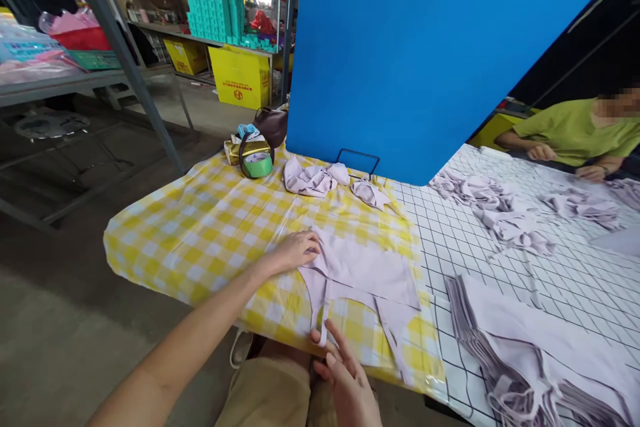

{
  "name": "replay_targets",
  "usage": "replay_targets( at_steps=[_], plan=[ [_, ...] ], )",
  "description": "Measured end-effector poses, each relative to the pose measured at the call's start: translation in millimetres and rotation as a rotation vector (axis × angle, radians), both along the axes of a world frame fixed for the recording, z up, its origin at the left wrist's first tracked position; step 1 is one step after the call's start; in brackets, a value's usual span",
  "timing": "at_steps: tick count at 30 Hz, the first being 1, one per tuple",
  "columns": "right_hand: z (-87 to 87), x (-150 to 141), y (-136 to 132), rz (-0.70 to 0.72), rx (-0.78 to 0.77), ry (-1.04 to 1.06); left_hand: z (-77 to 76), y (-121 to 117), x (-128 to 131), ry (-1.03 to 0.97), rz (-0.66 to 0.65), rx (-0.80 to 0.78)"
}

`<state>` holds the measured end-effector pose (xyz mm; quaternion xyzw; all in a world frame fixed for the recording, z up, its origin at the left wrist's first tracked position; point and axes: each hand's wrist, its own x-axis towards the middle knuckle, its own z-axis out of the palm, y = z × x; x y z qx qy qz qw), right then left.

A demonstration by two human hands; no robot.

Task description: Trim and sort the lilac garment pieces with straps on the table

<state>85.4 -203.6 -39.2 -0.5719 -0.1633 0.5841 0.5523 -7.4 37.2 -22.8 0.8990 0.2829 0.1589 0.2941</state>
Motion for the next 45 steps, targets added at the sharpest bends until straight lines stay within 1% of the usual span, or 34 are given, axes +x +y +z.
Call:
replay_targets(
  at_steps=[1,2,3,5,6,8,9,10,11,13,16,20,25,28,33,41,45],
  plan=[
    [-3.7,2.6,-3.9,-0.005,0.010,-0.023,1.4,0.2,0.7,0.003,0.022,-0.004],
    [-4.5,9.1,-5.3,-0.005,0.037,-0.091,2.7,0.8,1.9,0.006,0.065,-0.002],
    [-2.3,19.7,-3.5,-0.003,0.072,-0.207,3.8,1.8,3.8,0.011,0.129,0.008],
    [9.5,53.2,11.1,0.017,0.129,-0.553,5.0,4.9,9.1,0.069,0.301,0.028],
    [17.7,74.8,23.7,-0.009,0.127,-0.755,5.2,7.0,12.5,0.118,0.383,0.032],
    [34.4,121.2,55.8,-0.060,0.026,-1.108,5.3,11.9,20.1,0.226,0.486,0.021],
    [41.2,143.1,73.0,-0.033,-0.116,-1.239,5.6,14.6,24.1,0.269,0.507,0.009],
    [46.3,162.4,89.4,0.022,-0.297,-1.340,6.1,17.6,27.9,0.300,0.521,-0.002],
    [49.4,178.3,104.0,0.038,-0.351,-1.357,6.9,20.7,31.3,0.324,0.534,-0.014],
    [49.5,198.7,125.9,0.088,-0.448,-1.370,8.9,27.4,36.5,0.378,0.557,-0.051],
    [40.4,207.9,139.7,0.142,-0.469,-1.370,11.2,36.7,40.4,0.445,0.573,-0.113],
    [31.5,211.0,136.3,0.186,-0.433,-1.396,10.7,42.7,42.0,0.491,0.575,-0.173],
    [34.5,217.7,129.5,0.152,-0.481,-1.442,8.5,39.5,42.1,0.450,0.599,-0.167],
    [34.5,213.5,131.4,0.186,-0.474,-1.459,8.2,37.5,41.6,0.402,0.618,-0.152],
    [29.0,202.9,137.2,0.216,-0.393,-1.492,8.6,38.1,38.4,0.359,0.604,-0.182],
    [30.0,214.2,134.6,0.146,-0.394,-1.455,2.8,43.3,35.1,0.306,0.608,-0.214],
    [29.4,213.3,140.1,0.126,-0.327,-1.379,-0.4,42.1,37.2,0.212,0.586,-0.221]
  ],
)
